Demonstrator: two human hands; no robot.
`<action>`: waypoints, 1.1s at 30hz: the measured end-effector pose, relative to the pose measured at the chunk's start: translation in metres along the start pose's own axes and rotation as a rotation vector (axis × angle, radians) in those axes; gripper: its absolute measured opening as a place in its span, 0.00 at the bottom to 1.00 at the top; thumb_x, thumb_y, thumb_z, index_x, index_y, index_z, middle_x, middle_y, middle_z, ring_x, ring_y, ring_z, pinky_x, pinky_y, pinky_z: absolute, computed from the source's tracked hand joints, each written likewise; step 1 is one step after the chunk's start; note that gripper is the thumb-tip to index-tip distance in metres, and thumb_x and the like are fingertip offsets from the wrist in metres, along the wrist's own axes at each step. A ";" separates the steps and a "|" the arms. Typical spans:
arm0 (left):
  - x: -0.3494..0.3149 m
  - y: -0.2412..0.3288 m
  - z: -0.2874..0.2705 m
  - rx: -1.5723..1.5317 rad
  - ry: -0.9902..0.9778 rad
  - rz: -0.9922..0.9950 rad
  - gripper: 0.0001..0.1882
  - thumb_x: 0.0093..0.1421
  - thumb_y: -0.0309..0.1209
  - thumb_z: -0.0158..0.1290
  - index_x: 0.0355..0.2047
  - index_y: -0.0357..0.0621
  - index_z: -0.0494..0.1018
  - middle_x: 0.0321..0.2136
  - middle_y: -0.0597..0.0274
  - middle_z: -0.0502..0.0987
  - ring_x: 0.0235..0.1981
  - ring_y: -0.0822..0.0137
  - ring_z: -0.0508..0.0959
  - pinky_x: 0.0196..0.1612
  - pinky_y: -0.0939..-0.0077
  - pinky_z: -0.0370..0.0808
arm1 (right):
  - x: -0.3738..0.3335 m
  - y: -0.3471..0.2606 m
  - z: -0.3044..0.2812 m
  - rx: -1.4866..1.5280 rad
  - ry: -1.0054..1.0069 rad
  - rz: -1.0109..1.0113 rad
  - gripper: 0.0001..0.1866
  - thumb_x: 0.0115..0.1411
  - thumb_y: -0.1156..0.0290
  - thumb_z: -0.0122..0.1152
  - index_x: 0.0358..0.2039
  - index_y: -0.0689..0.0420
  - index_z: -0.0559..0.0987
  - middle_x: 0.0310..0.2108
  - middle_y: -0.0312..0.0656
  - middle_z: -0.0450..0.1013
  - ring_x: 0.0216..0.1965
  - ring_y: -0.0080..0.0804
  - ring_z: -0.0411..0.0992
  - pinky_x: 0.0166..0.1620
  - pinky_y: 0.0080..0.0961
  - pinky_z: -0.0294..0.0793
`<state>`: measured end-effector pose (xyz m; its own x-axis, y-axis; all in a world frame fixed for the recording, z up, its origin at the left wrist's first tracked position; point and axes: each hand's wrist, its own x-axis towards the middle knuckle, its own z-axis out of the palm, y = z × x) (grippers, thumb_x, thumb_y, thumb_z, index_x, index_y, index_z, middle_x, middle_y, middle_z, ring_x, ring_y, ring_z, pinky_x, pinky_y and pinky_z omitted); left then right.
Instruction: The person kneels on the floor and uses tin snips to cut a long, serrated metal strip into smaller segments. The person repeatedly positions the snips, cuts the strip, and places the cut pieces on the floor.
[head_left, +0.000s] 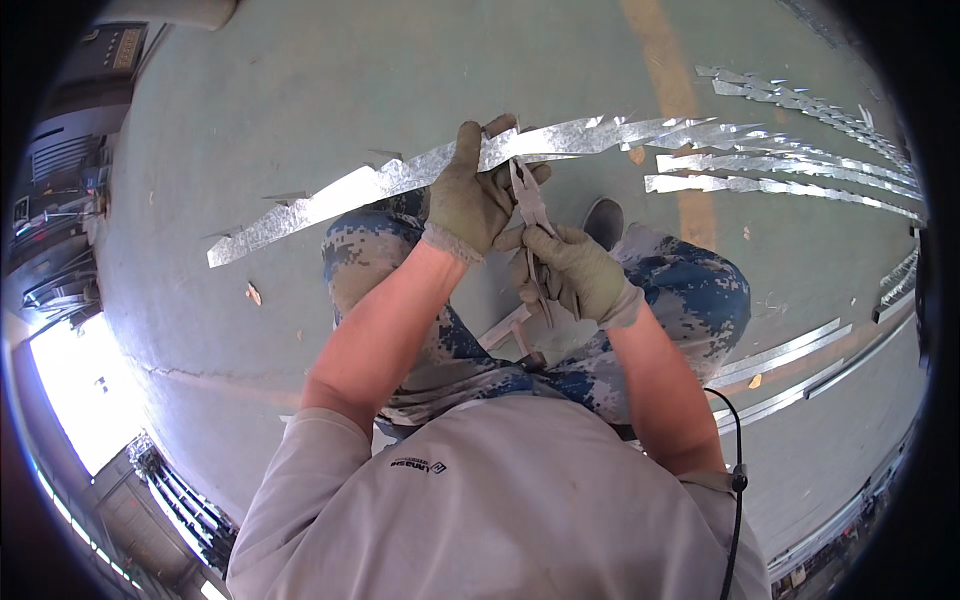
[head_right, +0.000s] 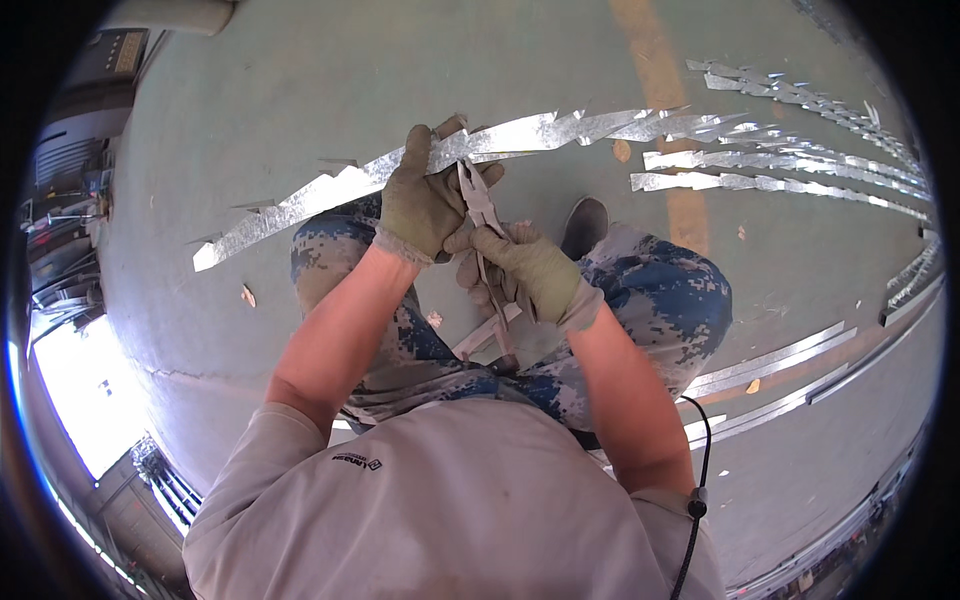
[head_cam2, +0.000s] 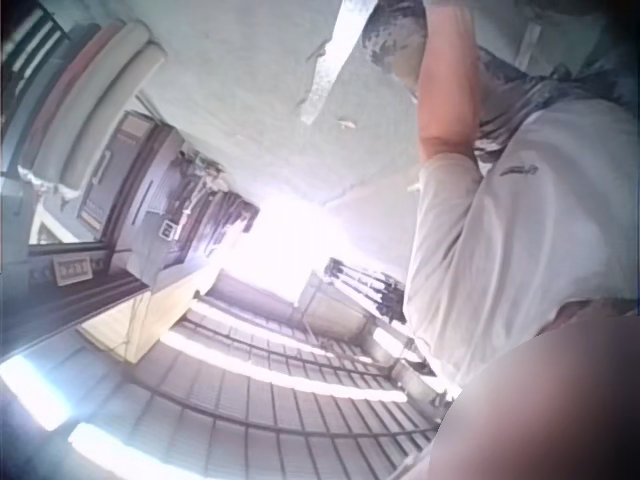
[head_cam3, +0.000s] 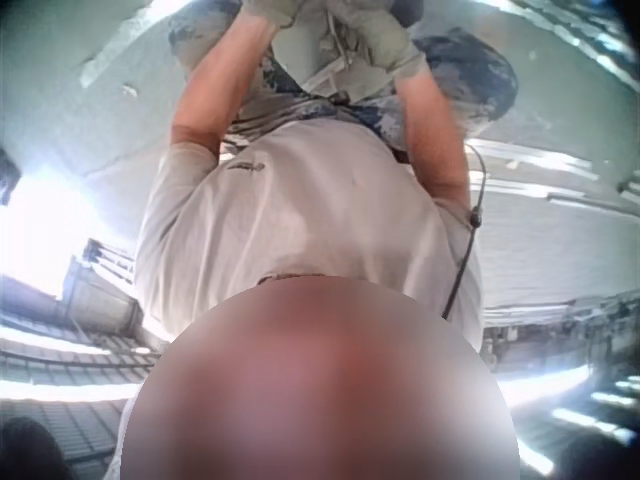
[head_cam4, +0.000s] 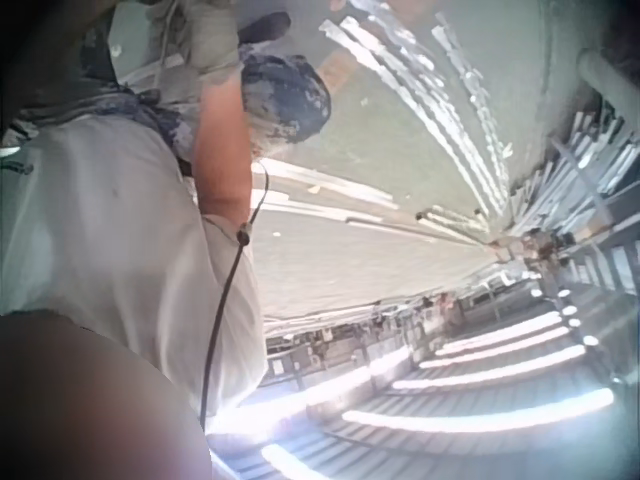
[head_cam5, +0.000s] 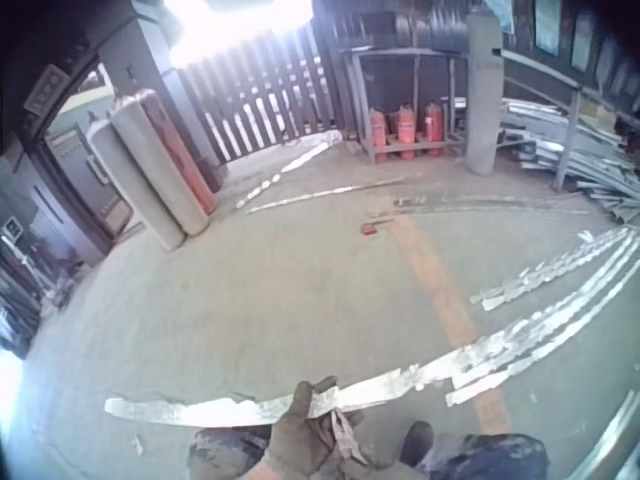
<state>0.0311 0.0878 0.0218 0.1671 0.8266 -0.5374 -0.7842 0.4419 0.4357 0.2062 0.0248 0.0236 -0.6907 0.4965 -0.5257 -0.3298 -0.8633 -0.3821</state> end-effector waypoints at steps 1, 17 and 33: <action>-0.001 0.001 0.002 0.008 0.033 0.011 0.28 0.74 0.52 0.43 0.55 0.38 0.72 0.48 0.55 0.78 0.45 0.58 0.82 0.53 0.54 0.83 | -0.002 -0.001 0.002 -0.050 0.046 0.003 0.22 0.72 0.57 0.56 0.57 0.61 0.77 0.30 0.40 0.78 0.26 0.27 0.76 0.30 0.25 0.77; -0.002 -0.004 -0.004 0.035 -0.093 0.063 0.27 0.73 0.50 0.47 0.54 0.35 0.72 0.49 0.51 0.79 0.47 0.53 0.82 0.52 0.55 0.81 | -0.010 0.008 0.017 -0.463 0.460 -0.135 0.22 0.72 0.56 0.55 0.57 0.59 0.76 0.36 0.39 0.78 0.31 0.27 0.76 0.34 0.26 0.78; 0.003 -0.004 -0.009 0.049 -0.033 0.052 0.24 0.75 0.46 0.45 0.56 0.36 0.70 0.45 0.52 0.79 0.41 0.58 0.82 0.50 0.59 0.82 | -0.008 -0.002 0.035 -0.108 0.408 -0.052 0.09 0.63 0.68 0.61 0.42 0.56 0.76 0.22 0.27 0.61 0.16 0.14 0.56 0.17 0.18 0.50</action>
<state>0.0298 0.0849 0.0123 0.1471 0.8596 -0.4893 -0.7624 0.4137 0.4976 0.1897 0.0189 0.0553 -0.3561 0.5528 -0.7534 -0.2734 -0.8326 -0.4817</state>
